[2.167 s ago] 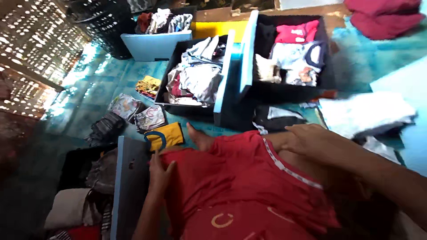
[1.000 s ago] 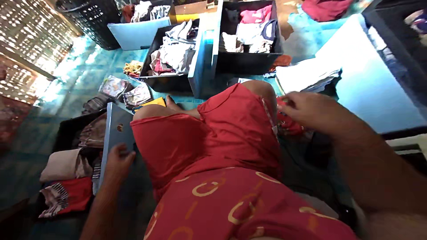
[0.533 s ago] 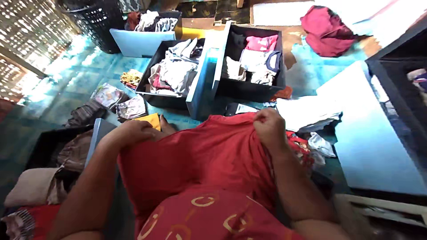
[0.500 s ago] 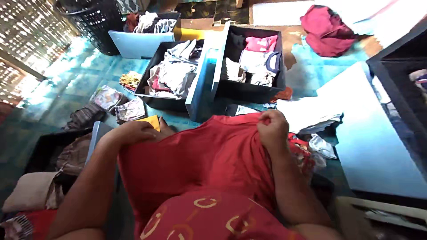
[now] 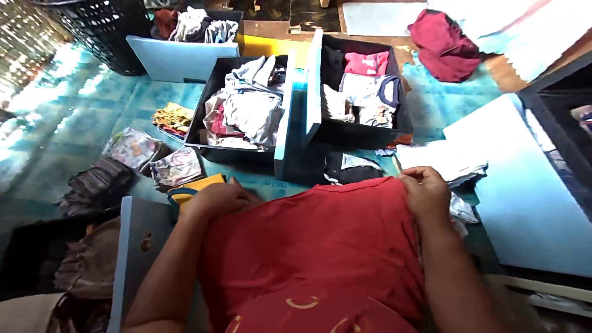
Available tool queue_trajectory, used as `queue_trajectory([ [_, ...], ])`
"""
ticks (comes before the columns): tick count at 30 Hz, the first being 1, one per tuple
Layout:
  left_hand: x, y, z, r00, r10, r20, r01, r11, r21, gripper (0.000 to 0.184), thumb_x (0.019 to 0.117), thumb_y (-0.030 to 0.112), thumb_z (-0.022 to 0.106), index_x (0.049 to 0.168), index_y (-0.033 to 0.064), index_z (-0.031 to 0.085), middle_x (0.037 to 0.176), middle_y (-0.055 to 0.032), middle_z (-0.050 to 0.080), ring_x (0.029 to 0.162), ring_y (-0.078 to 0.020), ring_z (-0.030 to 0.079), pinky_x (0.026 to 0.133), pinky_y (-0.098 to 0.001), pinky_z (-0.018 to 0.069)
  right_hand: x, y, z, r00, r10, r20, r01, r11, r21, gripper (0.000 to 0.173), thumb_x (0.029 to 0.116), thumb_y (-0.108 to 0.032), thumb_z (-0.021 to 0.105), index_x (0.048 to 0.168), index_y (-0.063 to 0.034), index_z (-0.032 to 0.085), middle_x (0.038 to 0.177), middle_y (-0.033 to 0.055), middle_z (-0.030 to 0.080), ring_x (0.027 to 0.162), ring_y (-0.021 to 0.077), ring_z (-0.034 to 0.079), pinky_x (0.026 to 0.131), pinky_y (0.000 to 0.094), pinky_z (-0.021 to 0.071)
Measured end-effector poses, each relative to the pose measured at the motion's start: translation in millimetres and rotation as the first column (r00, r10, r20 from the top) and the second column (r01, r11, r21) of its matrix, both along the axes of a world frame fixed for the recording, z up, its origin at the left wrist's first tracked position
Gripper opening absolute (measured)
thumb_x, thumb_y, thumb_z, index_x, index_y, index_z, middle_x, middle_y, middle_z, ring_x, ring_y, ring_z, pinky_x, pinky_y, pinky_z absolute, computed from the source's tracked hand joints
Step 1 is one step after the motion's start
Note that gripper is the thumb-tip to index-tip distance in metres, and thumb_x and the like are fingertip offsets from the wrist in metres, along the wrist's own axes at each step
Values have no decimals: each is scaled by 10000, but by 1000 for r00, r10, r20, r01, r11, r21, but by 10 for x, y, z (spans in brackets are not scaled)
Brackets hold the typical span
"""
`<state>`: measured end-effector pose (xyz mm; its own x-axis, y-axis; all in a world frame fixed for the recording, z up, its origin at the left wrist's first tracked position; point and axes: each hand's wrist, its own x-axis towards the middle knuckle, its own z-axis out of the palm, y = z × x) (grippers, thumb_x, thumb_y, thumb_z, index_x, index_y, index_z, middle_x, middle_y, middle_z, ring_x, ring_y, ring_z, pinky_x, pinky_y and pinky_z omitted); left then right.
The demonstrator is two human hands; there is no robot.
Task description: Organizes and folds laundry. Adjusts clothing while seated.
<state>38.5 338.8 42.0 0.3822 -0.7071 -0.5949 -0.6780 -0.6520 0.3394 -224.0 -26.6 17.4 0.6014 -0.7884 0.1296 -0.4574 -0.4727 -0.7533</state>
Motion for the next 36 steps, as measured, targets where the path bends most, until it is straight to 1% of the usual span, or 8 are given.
queue_trajectory([
  [5, 95, 150, -139, 999, -41, 19, 44, 979, -198, 271, 1049, 324, 549, 1125, 173, 761, 1148, -80, 729, 1105, -306, 674, 918, -610, 509, 320, -153, 116, 906, 96, -413, -83, 995, 50, 236, 1023, -159, 625, 1084, 65, 670, 1032, 293, 661, 993, 439, 627, 895, 667, 464],
  [9, 271, 193, -196, 998, -33, -62, 17, 971, -239, 264, 1025, 319, 612, 1057, 93, 744, 1057, -110, 722, 1051, -299, 675, 916, -593, 507, 867, -119, 336, 538, 218, -814, -356, 934, 15, 273, 972, -203, 695, 916, 63, 677, 938, 319, 663, 965, 525, 636, 806, 737, 462],
  [11, 292, 201, -191, 995, -37, -89, 13, 964, -265, 253, 1007, 290, 635, 1010, 55, 728, 1003, -128, 708, 991, -308, 674, 876, -590, 515, 1254, 170, 515, 409, 249, -878, -477, 878, 26, 402, 981, -313, 696, 958, 88, 693, 970, 332, 671, 1003, 533, 643, 835, 746, 471],
  [20, 241, 149, -165, 994, 53, -98, -72, 976, -205, 333, 1012, 341, 631, 1002, 13, 685, 1040, -159, 674, 986, -322, 658, 884, -581, 511, 2785, 947, 109, 609, 678, -411, -774, 622, -120, 501, 947, -296, 725, 1308, 35, 617, 1284, 290, 600, 1212, 458, 588, 996, 633, 488],
  [24, 310, -3, -128, 982, 114, -154, -133, 984, -120, 338, 1031, 331, 610, 1092, 12, 702, 1081, -182, 692, 1049, -338, 661, 943, -597, 490, 3326, 888, -288, 539, 700, -469, -821, 561, -108, 848, 919, -537, 701, 1572, -82, 412, 1622, 337, 259, 1499, 540, 240, 1170, 742, 198],
  [28, 611, -314, 120, 976, 151, -157, -177, 970, -166, 353, 1032, 265, 620, 1253, -9, 648, 1176, -190, 682, 1094, -302, 663, 1009, -510, 504, 3421, 980, -449, 442, 685, -579, -850, 527, -26, 939, 842, -554, 776, 1602, -170, 380, 1668, 283, 193, 1529, 515, 178, 1198, 738, 106],
  [31, 1022, -843, 241, 986, 147, 83, -112, 937, -332, 321, 1006, 211, 661, 1215, -31, 659, 1134, -211, 692, 1079, -345, 675, 995, -552, 515, 3397, 952, -423, 395, 697, -598, -866, 500, 12, 921, 858, -554, 761, 1603, -172, 377, 1677, 259, 194, 1539, 493, 169, 1205, 723, 111],
  [36, 1936, -2157, 182, 892, 292, 345, -119, 888, -443, 306, 996, 154, 599, 1248, -14, 641, 1282, -240, 630, 1208, -406, 613, 1013, -613, 487, 3306, 980, -520, 511, 704, -493, -839, 533, -109, 909, 811, -469, 820, 1572, -153, 435, 1655, 269, 250, 1526, 494, 214, 1207, 707, 142],
])
